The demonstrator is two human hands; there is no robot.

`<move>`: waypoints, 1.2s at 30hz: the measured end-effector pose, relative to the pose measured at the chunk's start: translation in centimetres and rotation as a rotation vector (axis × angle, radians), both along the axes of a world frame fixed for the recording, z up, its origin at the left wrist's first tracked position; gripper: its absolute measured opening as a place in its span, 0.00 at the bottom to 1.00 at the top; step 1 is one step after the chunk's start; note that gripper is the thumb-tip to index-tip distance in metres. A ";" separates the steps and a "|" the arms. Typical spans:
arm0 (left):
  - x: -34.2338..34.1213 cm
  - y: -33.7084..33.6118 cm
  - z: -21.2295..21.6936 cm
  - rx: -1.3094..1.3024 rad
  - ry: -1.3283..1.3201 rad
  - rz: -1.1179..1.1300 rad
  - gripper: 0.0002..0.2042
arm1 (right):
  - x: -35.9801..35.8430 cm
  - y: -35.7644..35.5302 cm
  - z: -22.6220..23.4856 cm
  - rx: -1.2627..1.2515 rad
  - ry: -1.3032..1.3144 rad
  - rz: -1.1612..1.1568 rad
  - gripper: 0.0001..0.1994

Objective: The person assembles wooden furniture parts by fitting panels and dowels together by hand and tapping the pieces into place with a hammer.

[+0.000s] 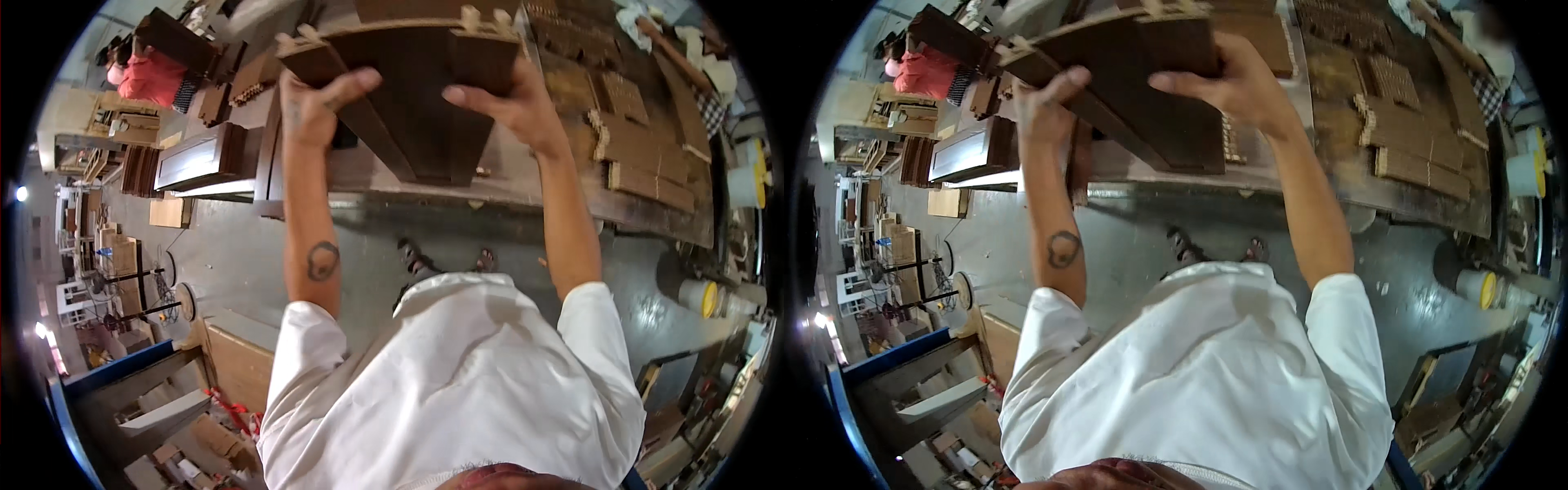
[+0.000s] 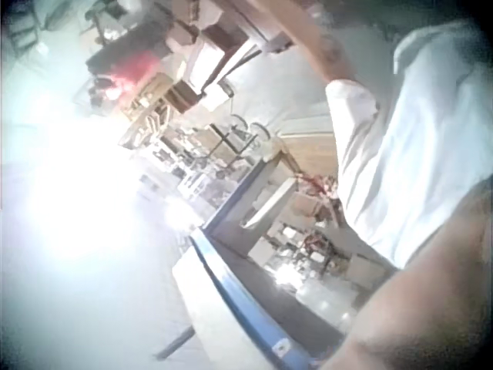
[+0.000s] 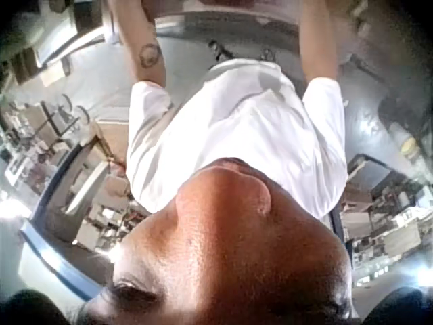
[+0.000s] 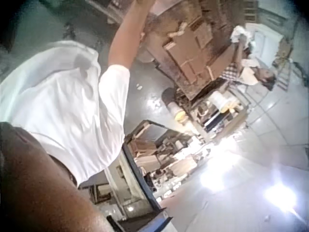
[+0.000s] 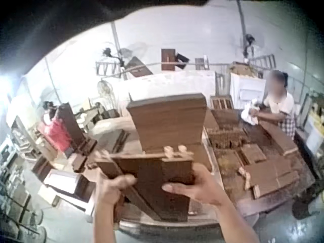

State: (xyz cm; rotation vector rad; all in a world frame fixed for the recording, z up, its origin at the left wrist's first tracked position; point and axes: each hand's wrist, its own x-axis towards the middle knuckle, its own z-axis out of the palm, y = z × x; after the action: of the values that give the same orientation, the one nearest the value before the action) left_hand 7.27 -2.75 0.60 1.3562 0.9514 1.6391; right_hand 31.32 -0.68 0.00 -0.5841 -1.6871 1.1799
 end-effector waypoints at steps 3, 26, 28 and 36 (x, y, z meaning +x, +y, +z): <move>1.6 -0.4 0.2 0.020 -0.087 -0.101 0.16 | 1.0 0.2 -0.1 -0.058 0.001 -0.024 0.18; -0.2 0.2 -2.5 0.024 -0.071 0.063 0.31 | 5.0 2.1 -8.2 -0.308 0.390 -0.454 0.25; -0.7 -0.3 -2.1 -0.005 -0.136 0.067 0.31 | 9.4 3.7 -17.3 -0.353 0.013 -0.699 0.18; -1.3 0.1 -3.7 0.198 -0.027 0.013 0.24 | 10.2 7.0 -29.4 -0.081 -0.584 -0.610 0.14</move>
State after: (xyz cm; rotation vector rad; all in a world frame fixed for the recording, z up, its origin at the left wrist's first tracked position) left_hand 5.93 -2.61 -3.09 1.4572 0.7998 1.7951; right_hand 41.47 6.32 -29.37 -1.4808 -1.7310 0.6604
